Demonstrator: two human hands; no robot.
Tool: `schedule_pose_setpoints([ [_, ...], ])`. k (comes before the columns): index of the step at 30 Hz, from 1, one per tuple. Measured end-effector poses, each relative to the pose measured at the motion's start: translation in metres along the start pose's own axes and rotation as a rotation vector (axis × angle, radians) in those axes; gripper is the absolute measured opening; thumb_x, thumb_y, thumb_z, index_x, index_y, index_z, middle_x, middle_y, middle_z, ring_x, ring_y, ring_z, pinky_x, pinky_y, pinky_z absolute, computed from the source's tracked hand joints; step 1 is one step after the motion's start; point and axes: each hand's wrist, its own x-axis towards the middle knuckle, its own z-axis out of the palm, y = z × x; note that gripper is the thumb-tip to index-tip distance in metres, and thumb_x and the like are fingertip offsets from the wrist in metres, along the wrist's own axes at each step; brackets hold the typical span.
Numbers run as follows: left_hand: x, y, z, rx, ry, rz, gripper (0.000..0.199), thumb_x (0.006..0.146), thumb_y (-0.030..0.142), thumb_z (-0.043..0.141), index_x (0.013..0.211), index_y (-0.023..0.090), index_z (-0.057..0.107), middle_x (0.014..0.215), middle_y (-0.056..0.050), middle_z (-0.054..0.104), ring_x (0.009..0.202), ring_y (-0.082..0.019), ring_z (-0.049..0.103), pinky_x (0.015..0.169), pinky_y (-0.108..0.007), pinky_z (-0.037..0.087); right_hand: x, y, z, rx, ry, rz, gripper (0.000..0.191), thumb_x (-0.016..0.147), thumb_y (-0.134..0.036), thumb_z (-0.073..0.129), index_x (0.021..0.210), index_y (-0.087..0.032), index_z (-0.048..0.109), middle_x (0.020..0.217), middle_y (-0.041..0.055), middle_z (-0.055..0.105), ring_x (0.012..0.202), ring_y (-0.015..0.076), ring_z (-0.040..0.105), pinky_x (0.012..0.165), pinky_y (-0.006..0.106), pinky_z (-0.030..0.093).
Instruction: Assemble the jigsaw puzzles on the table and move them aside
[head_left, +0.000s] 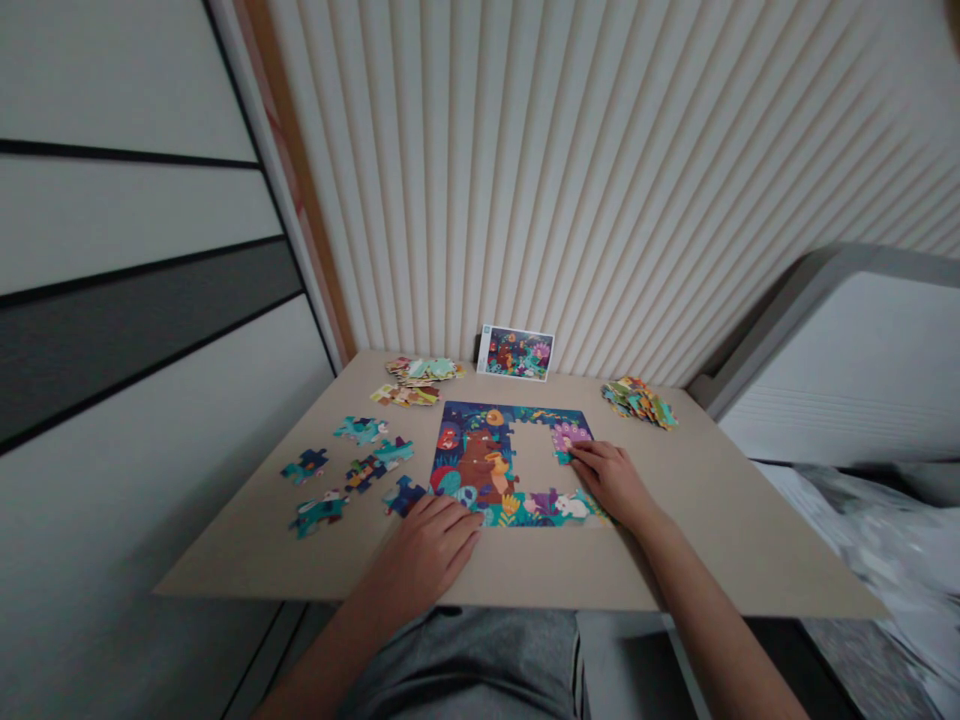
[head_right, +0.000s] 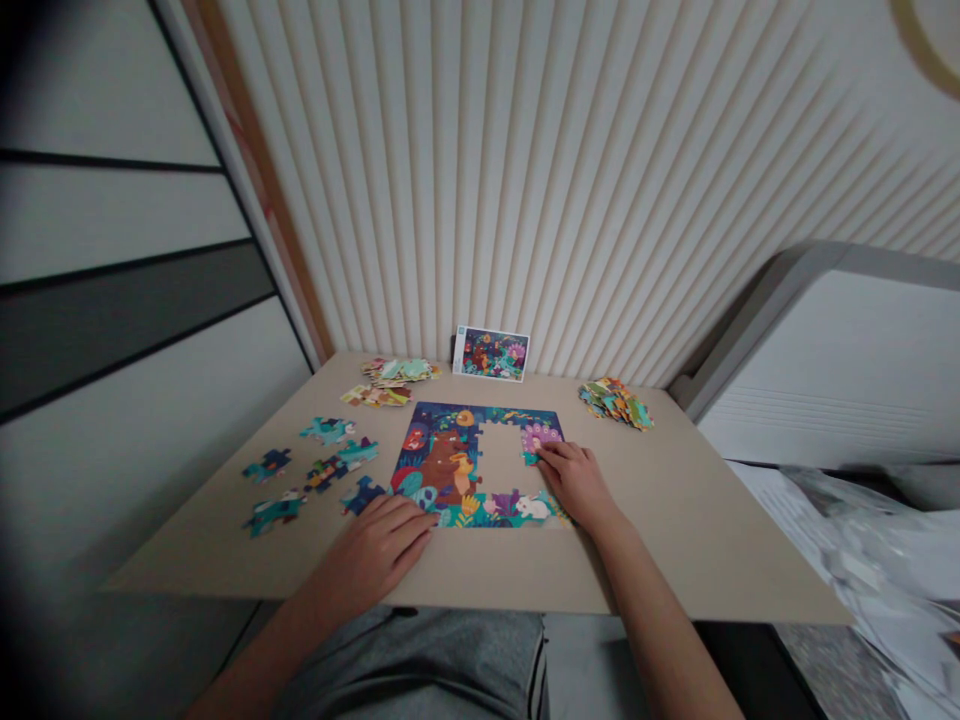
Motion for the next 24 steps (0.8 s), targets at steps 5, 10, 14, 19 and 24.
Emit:
schedule_pose_setpoints([
  [5,0.001,0.001,-0.001,-0.006,-0.020,-0.008,0.022,0.102,0.021,0.051,0.119,0.022,0.064,0.106,-0.006,0.070,0.102,-0.023,0.060,0.093,-0.042,0.043,0.004,0.009,0.007,0.027,-0.049,0.009,0.030,0.101,-0.033,0.052,0.121,-0.029,0.073,0.124,0.0082,0.071,0.111,0.0271,0.062,0.089,0.043,0.047],
  [10,0.002,0.004,-0.004,-0.001,-0.045,-0.036,0.021,0.103,0.024,0.049,0.118,0.022,0.064,0.105,-0.004,0.069,0.101,-0.022,0.059,0.092,-0.042,0.043,0.005,0.020,0.011,0.279,-0.039,0.026,0.031,0.099,-0.035,0.052,0.117,-0.024,0.075,0.122,0.0105,0.070,0.109,0.0259,0.064,0.097,0.043,0.050],
  [14,0.003,0.006,-0.006,0.007,-0.035,-0.036,0.020,0.103,0.024,0.051,0.117,0.022,0.065,0.104,-0.005,0.069,0.101,-0.022,0.059,0.091,-0.042,0.042,0.002,0.029,0.010,0.388,-0.002,0.126,0.033,0.097,-0.039,0.053,0.115,-0.023,0.076,0.115,0.0119,0.069,0.106,0.0262,0.066,0.096,0.041,0.053],
  [19,0.003,0.005,-0.007,-0.016,-0.055,-0.065,0.021,0.102,0.020,0.053,0.118,0.023,0.065,0.103,-0.004,0.069,0.102,-0.022,0.060,0.091,-0.040,0.043,0.001,0.033,0.013,0.395,-0.028,0.181,0.033,0.095,-0.044,0.055,0.108,-0.023,0.077,0.108,0.0109,0.069,0.097,0.0258,0.069,0.087,0.038,0.055],
  [24,0.003,0.004,-0.007,-0.016,-0.040,-0.117,0.022,0.100,0.015,0.055,0.117,0.024,0.066,0.106,-0.004,0.069,0.102,-0.022,0.061,0.091,-0.038,0.047,-0.002,0.030,0.017,0.349,-0.007,0.241,0.039,0.093,-0.048,0.055,0.116,-0.021,0.073,0.101,0.0108,0.070,0.082,0.0240,0.067,0.073,0.036,0.054],
])
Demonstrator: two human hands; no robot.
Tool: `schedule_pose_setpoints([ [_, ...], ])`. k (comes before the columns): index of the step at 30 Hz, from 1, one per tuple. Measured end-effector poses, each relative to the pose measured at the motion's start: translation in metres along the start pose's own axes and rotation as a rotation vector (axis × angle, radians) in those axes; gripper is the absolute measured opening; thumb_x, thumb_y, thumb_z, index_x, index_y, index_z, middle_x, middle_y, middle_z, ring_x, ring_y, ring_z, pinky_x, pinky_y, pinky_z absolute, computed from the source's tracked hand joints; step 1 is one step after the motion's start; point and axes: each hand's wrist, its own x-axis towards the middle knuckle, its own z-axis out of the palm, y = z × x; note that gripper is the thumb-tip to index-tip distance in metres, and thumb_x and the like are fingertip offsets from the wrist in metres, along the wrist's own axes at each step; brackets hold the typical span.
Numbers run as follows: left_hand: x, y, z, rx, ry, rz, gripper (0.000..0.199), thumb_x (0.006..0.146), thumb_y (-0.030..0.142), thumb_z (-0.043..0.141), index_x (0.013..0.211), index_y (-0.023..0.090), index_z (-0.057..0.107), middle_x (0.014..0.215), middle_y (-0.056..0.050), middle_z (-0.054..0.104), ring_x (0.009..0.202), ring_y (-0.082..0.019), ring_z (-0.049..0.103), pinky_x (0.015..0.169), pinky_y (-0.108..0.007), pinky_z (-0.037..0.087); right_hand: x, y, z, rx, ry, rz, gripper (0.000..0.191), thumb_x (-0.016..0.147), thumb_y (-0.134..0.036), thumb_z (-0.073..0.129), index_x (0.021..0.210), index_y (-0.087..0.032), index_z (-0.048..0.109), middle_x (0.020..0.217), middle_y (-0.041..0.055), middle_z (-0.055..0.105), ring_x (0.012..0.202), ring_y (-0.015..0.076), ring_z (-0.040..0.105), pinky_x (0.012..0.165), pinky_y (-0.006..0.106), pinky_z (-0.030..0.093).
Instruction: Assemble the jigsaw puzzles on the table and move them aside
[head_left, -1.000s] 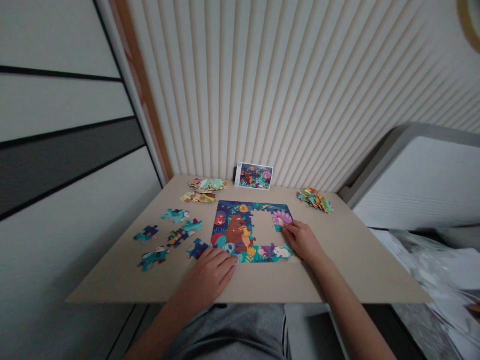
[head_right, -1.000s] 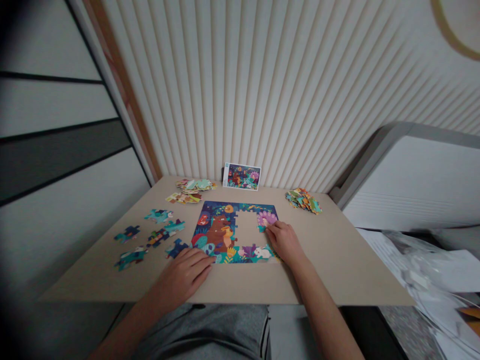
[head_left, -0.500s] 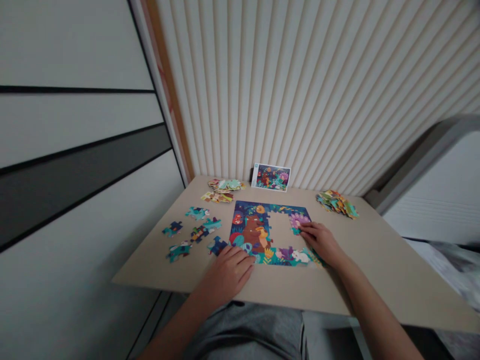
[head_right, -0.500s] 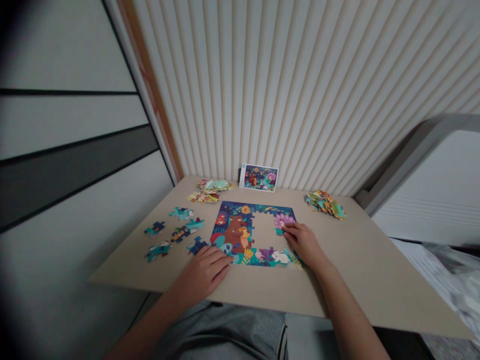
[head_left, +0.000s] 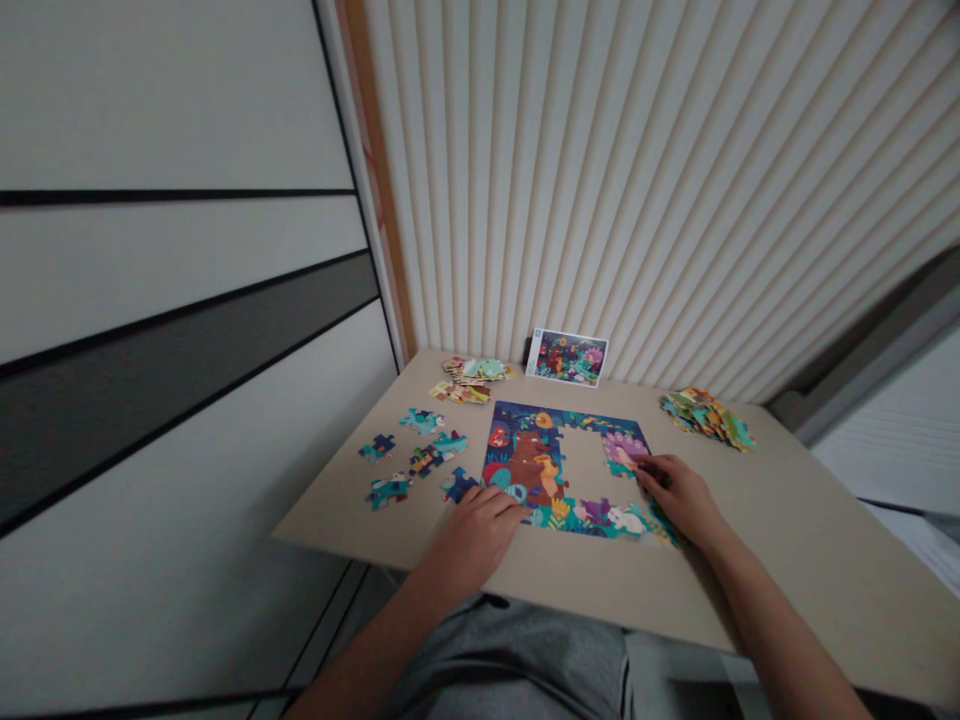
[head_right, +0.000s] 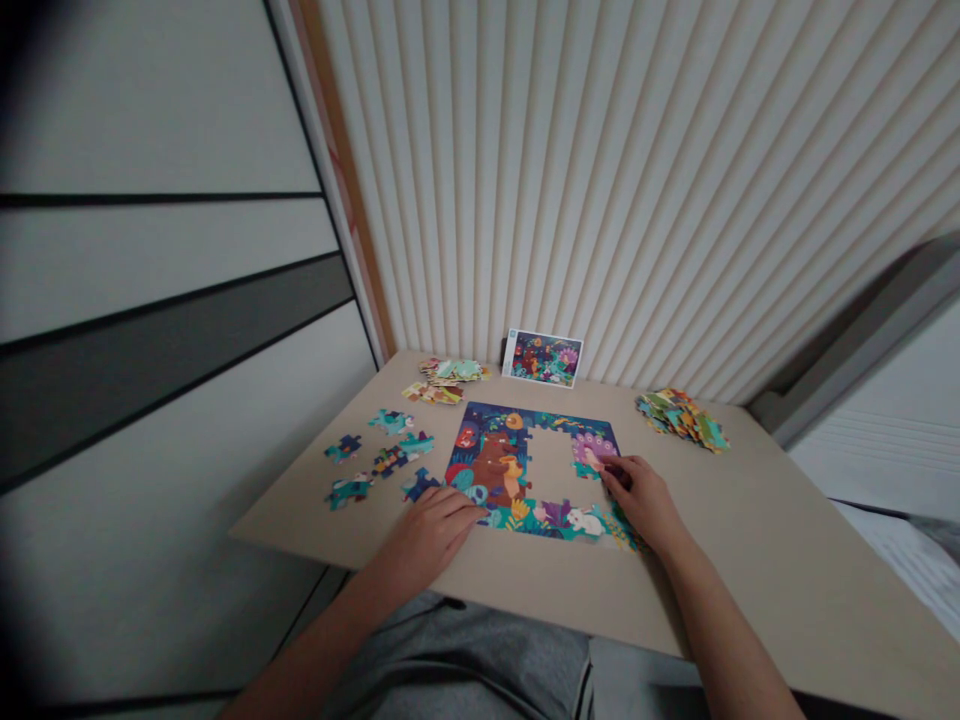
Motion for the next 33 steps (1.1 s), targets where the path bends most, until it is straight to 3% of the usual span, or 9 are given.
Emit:
schedule_pose_setpoints([
  [8,0.001,0.000,0.002,0.085,0.062,-0.084,0.020,0.100,0.020,0.055,0.115,0.023,0.068,0.120,-0.007,0.064,0.114,-0.024,0.058,0.099,-0.042,0.048,-0.003,-0.001,0.000,-0.062,0.005,0.023,0.047,0.093,-0.046,0.053,0.128,-0.017,0.066,0.101,0.0115,0.069,0.079,0.0234,0.065,0.072,0.035,0.052],
  [18,-0.001,0.002,-0.001,0.015,0.068,0.000,0.029,0.101,0.027,0.054,0.128,0.025,0.065,0.131,-0.007,0.065,0.124,-0.025,0.055,0.107,-0.047,0.043,-0.003,0.000,-0.002,-0.050,-0.005,0.002,0.042,0.097,-0.045,0.048,0.120,-0.020,0.072,0.104,0.0110,0.070,0.086,0.0240,0.068,0.078,0.035,0.054],
  [25,-0.001,0.002,-0.001,0.007,0.029,-0.022,0.029,0.101,0.026,0.054,0.128,0.026,0.065,0.131,-0.005,0.065,0.126,-0.024,0.053,0.108,-0.047,0.041,-0.007,0.014,-0.015,-0.105,-0.011,-0.067,0.046,0.099,-0.045,0.045,0.132,-0.020,0.067,0.135,0.0144,0.064,0.122,0.0306,0.062,0.107,0.047,0.046],
  [33,0.001,0.002,-0.005,0.032,-0.013,0.028,0.036,0.101,0.030,0.054,0.136,0.030,0.059,0.138,-0.007,0.060,0.130,-0.026,0.050,0.109,-0.048,0.041,-0.014,0.018,-0.014,-0.187,-0.070,-0.113,0.046,0.099,-0.045,0.048,0.136,-0.024,0.065,0.146,0.0123,0.057,0.131,0.0328,0.057,0.111,0.052,0.044],
])
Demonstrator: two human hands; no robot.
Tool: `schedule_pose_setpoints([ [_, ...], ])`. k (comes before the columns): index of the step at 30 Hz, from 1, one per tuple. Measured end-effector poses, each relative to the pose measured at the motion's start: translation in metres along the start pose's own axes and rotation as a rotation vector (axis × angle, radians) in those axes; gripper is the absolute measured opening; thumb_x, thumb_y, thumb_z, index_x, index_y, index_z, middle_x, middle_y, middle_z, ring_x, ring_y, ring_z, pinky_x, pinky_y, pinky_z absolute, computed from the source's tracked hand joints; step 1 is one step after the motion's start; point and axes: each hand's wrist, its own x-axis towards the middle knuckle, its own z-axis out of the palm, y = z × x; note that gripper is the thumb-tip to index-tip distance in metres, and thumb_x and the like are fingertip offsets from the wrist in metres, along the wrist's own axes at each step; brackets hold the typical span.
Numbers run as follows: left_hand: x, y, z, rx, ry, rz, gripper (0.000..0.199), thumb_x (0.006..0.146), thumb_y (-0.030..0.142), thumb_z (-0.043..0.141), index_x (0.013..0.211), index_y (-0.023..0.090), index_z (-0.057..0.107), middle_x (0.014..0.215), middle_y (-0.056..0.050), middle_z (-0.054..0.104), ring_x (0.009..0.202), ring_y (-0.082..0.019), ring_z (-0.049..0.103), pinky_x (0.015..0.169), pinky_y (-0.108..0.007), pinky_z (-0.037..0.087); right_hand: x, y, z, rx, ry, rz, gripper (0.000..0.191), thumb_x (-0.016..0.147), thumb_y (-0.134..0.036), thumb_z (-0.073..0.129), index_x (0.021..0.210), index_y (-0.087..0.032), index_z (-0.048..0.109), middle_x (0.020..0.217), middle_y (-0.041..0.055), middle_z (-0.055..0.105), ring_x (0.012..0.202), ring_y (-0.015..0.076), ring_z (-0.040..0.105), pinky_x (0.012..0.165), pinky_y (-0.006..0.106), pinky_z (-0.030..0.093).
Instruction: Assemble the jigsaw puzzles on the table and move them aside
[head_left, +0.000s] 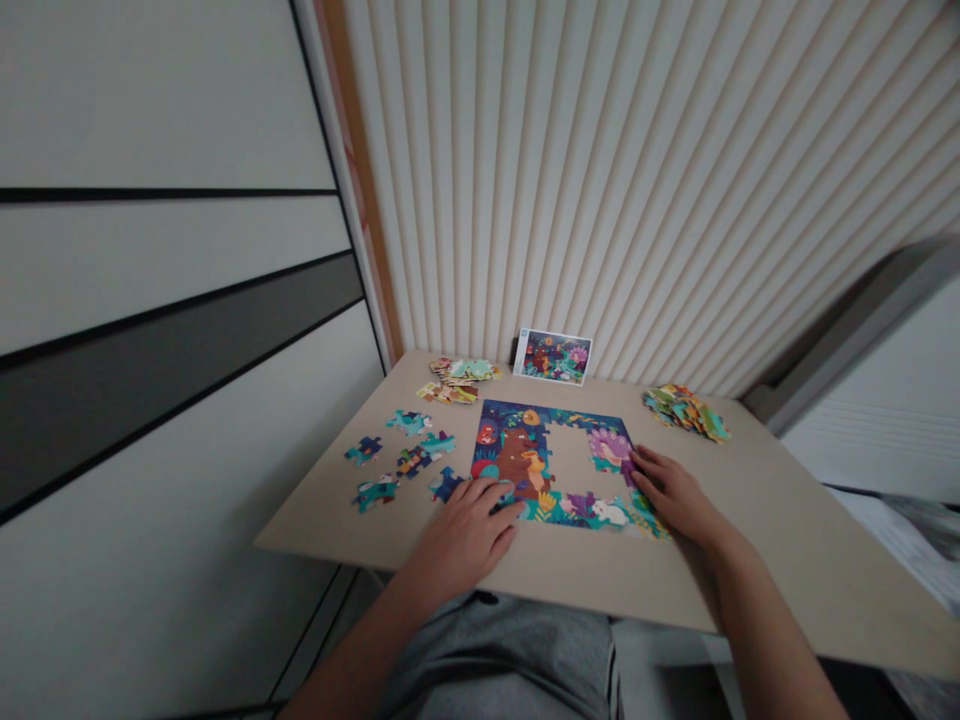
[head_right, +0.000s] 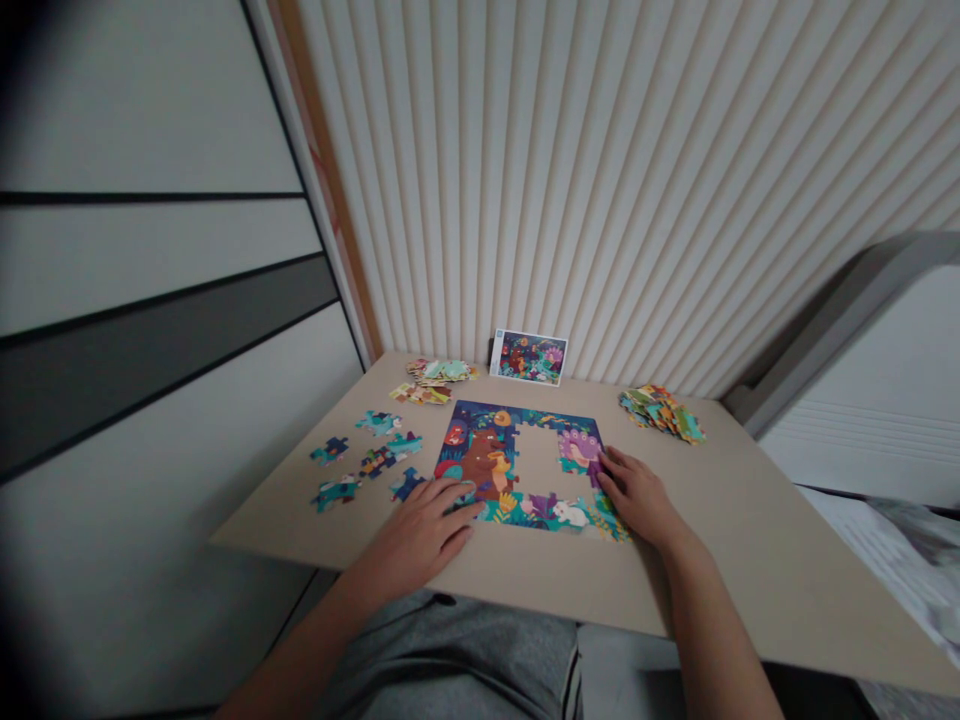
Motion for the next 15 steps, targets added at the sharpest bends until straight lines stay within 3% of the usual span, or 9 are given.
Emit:
schedule_pose_setpoints([
  [9,0.0017,-0.0030,-0.0015,-0.007,-0.052,0.041,0.033,0.102,0.030,0.052,0.133,0.032,0.061,0.144,-0.005,0.055,0.136,-0.027,0.044,0.112,-0.050,0.037,-0.0013,0.0014,-0.0069,-0.006,-0.058,0.050,0.046,0.100,-0.046,0.043,0.126,-0.022,0.072,0.143,0.0123,0.060,0.128,0.0314,0.059,0.111,0.050,0.045],
  [15,0.0010,0.0007,0.0009,-0.016,-0.028,0.046,0.031,0.101,0.030,0.052,0.130,0.029,0.062,0.142,-0.004,0.058,0.135,-0.026,0.047,0.113,-0.048,0.038,-0.0002,0.0038,-0.0064,0.011,-0.024,0.076,0.048,0.099,-0.047,0.044,0.129,-0.019,0.069,0.137,0.0142,0.063,0.124,0.0316,0.061,0.109,0.048,0.046],
])
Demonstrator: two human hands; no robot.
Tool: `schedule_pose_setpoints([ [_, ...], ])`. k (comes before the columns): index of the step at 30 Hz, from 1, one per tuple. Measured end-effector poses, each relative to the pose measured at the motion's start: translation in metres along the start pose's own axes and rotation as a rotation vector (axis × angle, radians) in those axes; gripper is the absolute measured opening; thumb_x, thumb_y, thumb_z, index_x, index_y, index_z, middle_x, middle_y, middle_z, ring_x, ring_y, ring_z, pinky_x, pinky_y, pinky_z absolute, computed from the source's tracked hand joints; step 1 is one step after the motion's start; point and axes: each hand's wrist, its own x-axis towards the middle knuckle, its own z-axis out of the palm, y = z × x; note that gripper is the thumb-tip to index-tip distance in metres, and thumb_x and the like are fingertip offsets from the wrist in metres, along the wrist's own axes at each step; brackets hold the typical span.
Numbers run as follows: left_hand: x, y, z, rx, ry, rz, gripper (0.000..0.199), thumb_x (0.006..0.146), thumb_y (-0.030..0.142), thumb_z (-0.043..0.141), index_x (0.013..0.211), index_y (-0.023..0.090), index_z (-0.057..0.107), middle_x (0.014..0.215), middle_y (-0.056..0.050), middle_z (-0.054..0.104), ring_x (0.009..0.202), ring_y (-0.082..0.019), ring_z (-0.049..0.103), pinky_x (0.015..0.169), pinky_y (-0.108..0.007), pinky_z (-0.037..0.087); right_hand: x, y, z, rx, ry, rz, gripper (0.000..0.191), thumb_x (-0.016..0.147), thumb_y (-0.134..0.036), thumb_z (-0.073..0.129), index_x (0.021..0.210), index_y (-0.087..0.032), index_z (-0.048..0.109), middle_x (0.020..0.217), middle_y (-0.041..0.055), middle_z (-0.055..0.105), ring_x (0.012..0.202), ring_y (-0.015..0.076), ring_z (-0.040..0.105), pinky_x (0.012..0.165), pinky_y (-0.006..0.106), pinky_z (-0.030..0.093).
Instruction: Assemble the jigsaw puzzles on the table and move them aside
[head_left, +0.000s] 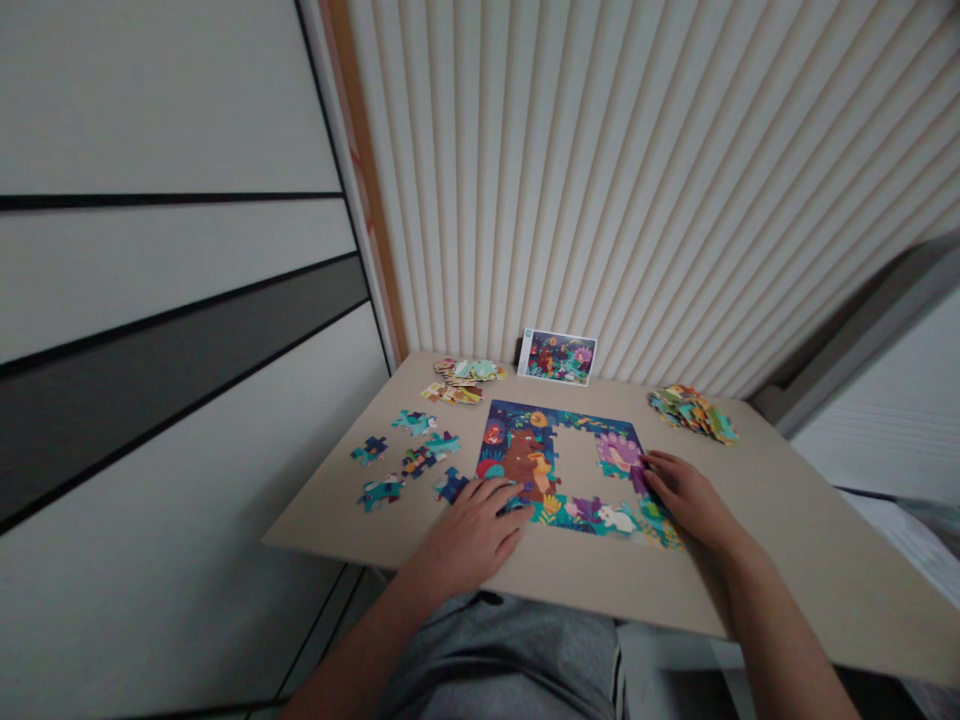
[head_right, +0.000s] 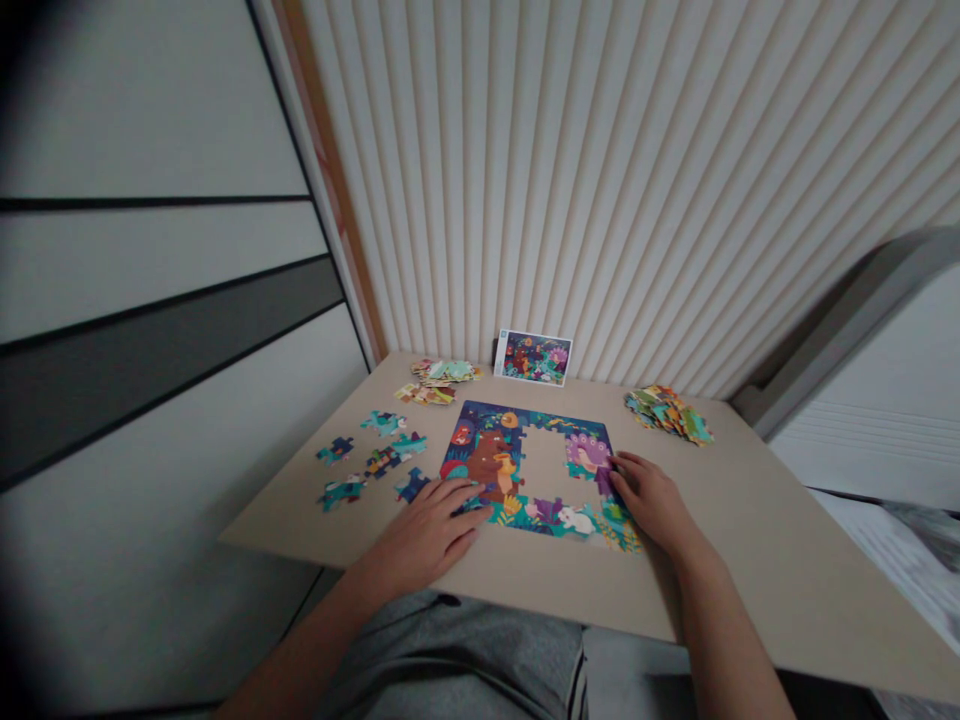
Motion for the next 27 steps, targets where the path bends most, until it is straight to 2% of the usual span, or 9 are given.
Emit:
schedule_pose_setpoints([
  [3,-0.003,-0.002,-0.002,-0.008,0.068,0.000,0.030,0.102,0.028,0.051,0.128,0.026,0.064,0.133,-0.005,0.064,0.127,-0.024,0.054,0.111,-0.045,0.040,0.000,0.002,0.000,0.026,0.020,0.000,0.049,0.098,-0.047,0.045,0.133,-0.019,0.065,0.135,0.0137,0.065,0.122,0.0313,0.062,0.108,0.047,0.047],
  [5,-0.008,-0.015,-0.011,0.008,0.127,-0.039,0.030,0.102,0.026,0.049,0.127,0.024,0.064,0.127,-0.006,0.067,0.121,-0.023,0.058,0.109,-0.043,0.041,0.000,0.003,0.000,0.034,0.022,0.003,0.049,0.098,-0.048,0.045,0.133,-0.019,0.064,0.134,0.0141,0.065,0.122,0.0314,0.062,0.107,0.047,0.048],
  [7,-0.017,-0.040,-0.025,0.065,0.194,-0.167,0.029,0.102,0.024,0.046,0.124,0.023,0.065,0.124,-0.007,0.069,0.118,-0.022,0.060,0.107,-0.041,0.043,0.000,0.005,0.001,0.032,0.018,0.000,0.049,0.097,-0.048,0.046,0.131,-0.019,0.065,0.133,0.0144,0.065,0.121,0.0316,0.062,0.107,0.047,0.048],
  [9,-0.031,-0.073,-0.042,0.185,0.248,-0.377,0.031,0.102,0.027,0.045,0.125,0.020,0.064,0.126,-0.011,0.067,0.118,-0.025,0.060,0.108,-0.043,0.042,0.000,0.006,0.002,0.026,0.014,-0.007,0.048,0.097,-0.049,0.047,0.130,-0.020,0.066,0.132,0.0145,0.066,0.120,0.0319,0.063,0.106,0.047,0.048],
  [10,-0.040,-0.091,-0.050,0.248,0.229,-0.487,0.033,0.101,0.029,0.047,0.128,0.019,0.062,0.130,-0.012,0.065,0.121,-0.027,0.059,0.108,-0.043,0.042,0.000,0.007,0.003,0.023,0.013,-0.011,0.048,0.097,-0.049,0.048,0.129,-0.020,0.067,0.132,0.0145,0.066,0.119,0.0320,0.063,0.106,0.047,0.049],
  [12,-0.057,-0.124,-0.064,0.335,0.119,-0.681,0.037,0.099,0.034,0.050,0.130,0.017,0.059,0.135,-0.015,0.062,0.125,-0.031,0.057,0.107,-0.044,0.041,0.000,0.008,0.004,0.019,0.007,-0.017,0.047,0.097,-0.050,0.047,0.128,-0.022,0.069,0.132,0.0144,0.065,0.119,0.0320,0.063,0.106,0.048,0.049],
  [15,-0.080,-0.159,-0.073,0.310,-0.042,-0.868,0.045,0.095,0.042,0.054,0.131,0.016,0.058,0.132,-0.016,0.065,0.121,-0.032,0.060,0.103,-0.042,0.043,0.000,0.008,0.006,0.013,0.005,-0.021,0.046,0.098,-0.050,0.045,0.125,-0.023,0.070,0.132,0.0143,0.065,0.118,0.0317,0.064,0.105,0.049,0.049],
  [19,-0.093,-0.175,-0.068,0.183,-0.089,-0.882,0.053,0.096,0.044,0.050,0.143,0.019,0.049,0.140,-0.014,0.061,0.122,-0.029,0.061,0.103,-0.039,0.042,0.000,0.007,0.006,0.014,0.015,-0.016,0.045,0.097,-0.050,0.047,0.124,-0.023,0.071,0.132,0.0140,0.065,0.117,0.0313,0.064,0.105,0.047,0.050],
  [27,-0.090,-0.185,-0.063,0.142,-0.016,-0.779,0.054,0.089,0.041,0.052,0.138,0.018,0.054,0.137,-0.013,0.062,0.124,-0.031,0.058,0.108,-0.041,0.040,-0.002,-0.005,0.000,0.041,0.020,0.010,0.042,0.098,-0.047,0.048,0.124,-0.023,0.071,0.130,0.0132,0.066,0.117,0.0289,0.064,0.107,0.044,0.048],
])
